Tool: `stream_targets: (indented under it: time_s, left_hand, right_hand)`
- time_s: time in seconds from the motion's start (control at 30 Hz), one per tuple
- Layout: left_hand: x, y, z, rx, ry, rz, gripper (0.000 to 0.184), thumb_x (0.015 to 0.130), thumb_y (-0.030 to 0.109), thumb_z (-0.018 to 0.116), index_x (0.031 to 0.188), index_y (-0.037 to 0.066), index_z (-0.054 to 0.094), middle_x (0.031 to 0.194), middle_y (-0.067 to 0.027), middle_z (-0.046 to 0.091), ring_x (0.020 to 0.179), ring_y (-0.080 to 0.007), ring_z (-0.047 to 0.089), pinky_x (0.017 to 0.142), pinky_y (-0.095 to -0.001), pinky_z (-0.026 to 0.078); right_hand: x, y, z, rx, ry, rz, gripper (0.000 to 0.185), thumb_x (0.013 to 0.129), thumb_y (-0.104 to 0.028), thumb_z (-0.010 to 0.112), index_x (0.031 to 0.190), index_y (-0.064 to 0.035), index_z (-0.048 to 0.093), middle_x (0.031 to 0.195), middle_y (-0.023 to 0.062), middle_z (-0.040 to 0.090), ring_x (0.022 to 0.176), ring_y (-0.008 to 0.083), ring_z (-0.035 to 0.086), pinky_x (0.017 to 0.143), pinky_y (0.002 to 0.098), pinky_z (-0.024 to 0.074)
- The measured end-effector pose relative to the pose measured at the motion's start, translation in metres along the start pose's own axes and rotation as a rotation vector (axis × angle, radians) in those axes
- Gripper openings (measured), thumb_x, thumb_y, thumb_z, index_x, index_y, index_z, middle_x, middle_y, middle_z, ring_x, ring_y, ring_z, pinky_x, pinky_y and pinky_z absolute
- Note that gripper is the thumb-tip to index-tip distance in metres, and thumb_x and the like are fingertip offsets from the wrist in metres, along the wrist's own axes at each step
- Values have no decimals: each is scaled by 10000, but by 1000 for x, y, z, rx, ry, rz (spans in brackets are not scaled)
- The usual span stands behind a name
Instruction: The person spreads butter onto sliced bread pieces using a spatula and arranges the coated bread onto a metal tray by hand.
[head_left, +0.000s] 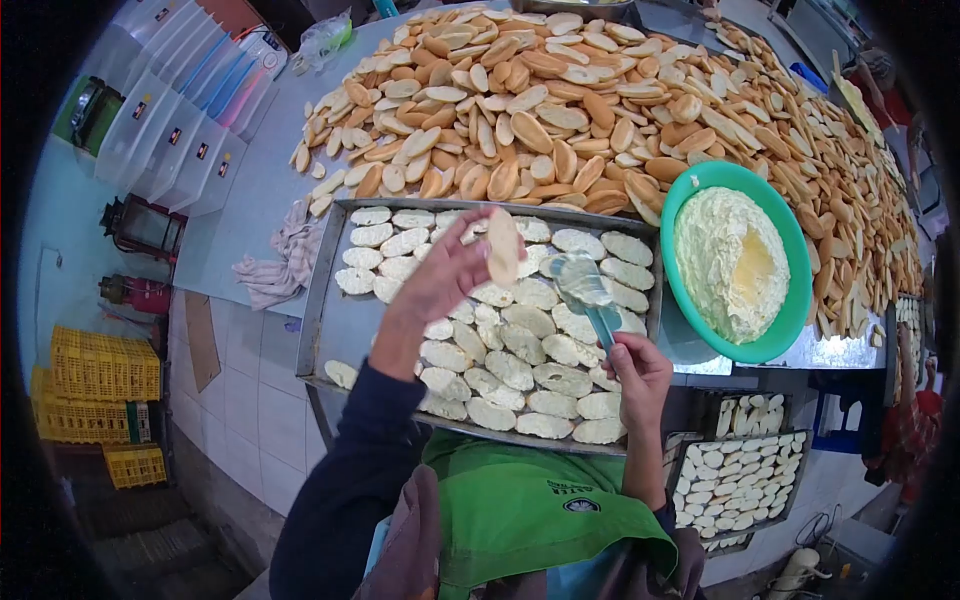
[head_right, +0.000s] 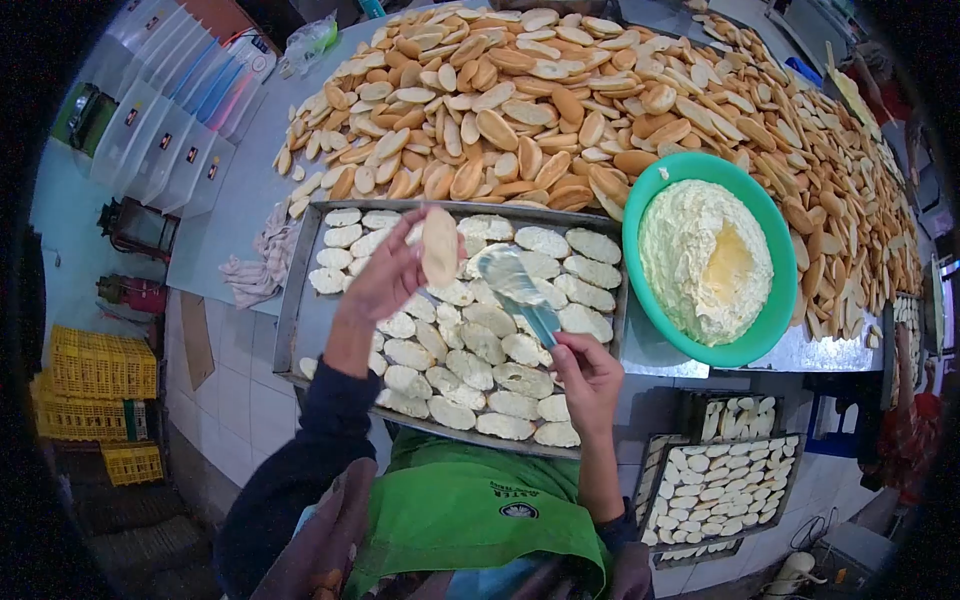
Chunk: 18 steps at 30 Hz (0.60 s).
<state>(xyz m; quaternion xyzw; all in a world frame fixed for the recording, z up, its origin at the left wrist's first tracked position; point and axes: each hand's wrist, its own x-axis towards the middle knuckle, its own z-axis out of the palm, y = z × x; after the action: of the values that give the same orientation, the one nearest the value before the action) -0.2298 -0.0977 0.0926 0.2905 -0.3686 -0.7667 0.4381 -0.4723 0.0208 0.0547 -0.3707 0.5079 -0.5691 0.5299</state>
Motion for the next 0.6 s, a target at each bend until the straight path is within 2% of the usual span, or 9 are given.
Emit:
stream_targets:
  time_s: [0.07, 0.13, 0.2, 0.23, 0.37, 0.43, 0.47, 0.53, 0.6]
  left_hand:
    - [-21, -13, 19, -154, -78, -4, 463, 853, 140, 513, 1258, 91, 292, 1168, -186, 471, 1033, -271, 531, 835, -321, 479]
    - [-32, -25, 29, -205, -77, -35, 503, 836, 155, 546, 1263, 95, 285, 1163, -156, 481, 1018, -244, 541, 815, -310, 492]
    - [-36, -41, 27, -286, -94, -42, 653, 772, 179, 630, 1297, 75, 255, 1172, -136, 465, 1019, -216, 538, 789, -276, 507]
    - [-35, -39, 34, -285, -68, -86, 682, 741, 180, 660, 1295, 83, 275, 1182, -133, 463, 1013, -173, 539, 770, -253, 511]
    - [-35, -46, 37, -261, -29, -37, 684, 737, 182, 663, 1295, 92, 277, 1201, -148, 455, 1029, -184, 530, 781, -255, 505]
    - [-34, -43, 35, -263, -25, 19, 593, 771, 145, 632, 1264, 99, 304, 1150, -110, 501, 1017, -190, 536, 802, -273, 501]
    - [-34, -42, 33, -263, -21, 19, 593, 771, 145, 632, 1264, 99, 304, 1150, -110, 501, 1017, -190, 536, 802, -273, 501]
    - [-32, -36, 28, -165, -20, 59, 673, 735, 167, 671, 1286, 88, 293, 1213, -167, 450, 1074, -204, 498, 831, -285, 484]
    - [-30, -33, 27, -146, -44, 83, 679, 731, 153, 676, 1288, 88, 293, 1213, -170, 449, 1081, -214, 493, 849, -310, 475]
  right_hand:
    - [2, -3, 10, 39, -62, -125, 136, 791, -8, 577, 921, 28, 599, 846, 52, 566, 659, 82, 527, 565, 179, 419]
    - [4, -4, 14, -4, -82, -161, 159, 766, 17, 595, 925, 25, 602, 881, 66, 565, 720, 95, 528, 614, 189, 423]
    - [3, -6, 19, -70, -122, -289, 175, 746, 16, 619, 921, 16, 611, 878, 70, 567, 751, 103, 529, 634, 200, 422]
    - [1, -4, 19, -52, -111, -249, 175, 725, 14, 640, 899, 1, 627, 877, 75, 579, 764, 108, 529, 652, 214, 418]
    - [-1, -3, 11, -172, -71, -268, 190, 676, 29, 663, 859, -18, 643, 851, 74, 597, 752, 137, 540, 650, 232, 423]
    - [3, -14, 1, -577, -5, -560, 215, 623, 38, 680, 826, -27, 649, 821, 70, 607, 744, 176, 546, 641, 252, 429]
    - [5, -20, -4, -576, -8, -558, 215, 623, 38, 680, 826, -27, 649, 821, 70, 607, 744, 176, 546, 641, 252, 429]
    - [8, -32, -12, -805, 138, -655, 235, 597, 43, 682, 817, -33, 650, 811, 67, 606, 744, 199, 546, 634, 266, 435]
    - [8, -35, -12, -811, 178, -637, 230, 606, 39, 681, 821, -36, 650, 811, 71, 605, 741, 199, 545, 631, 270, 435]
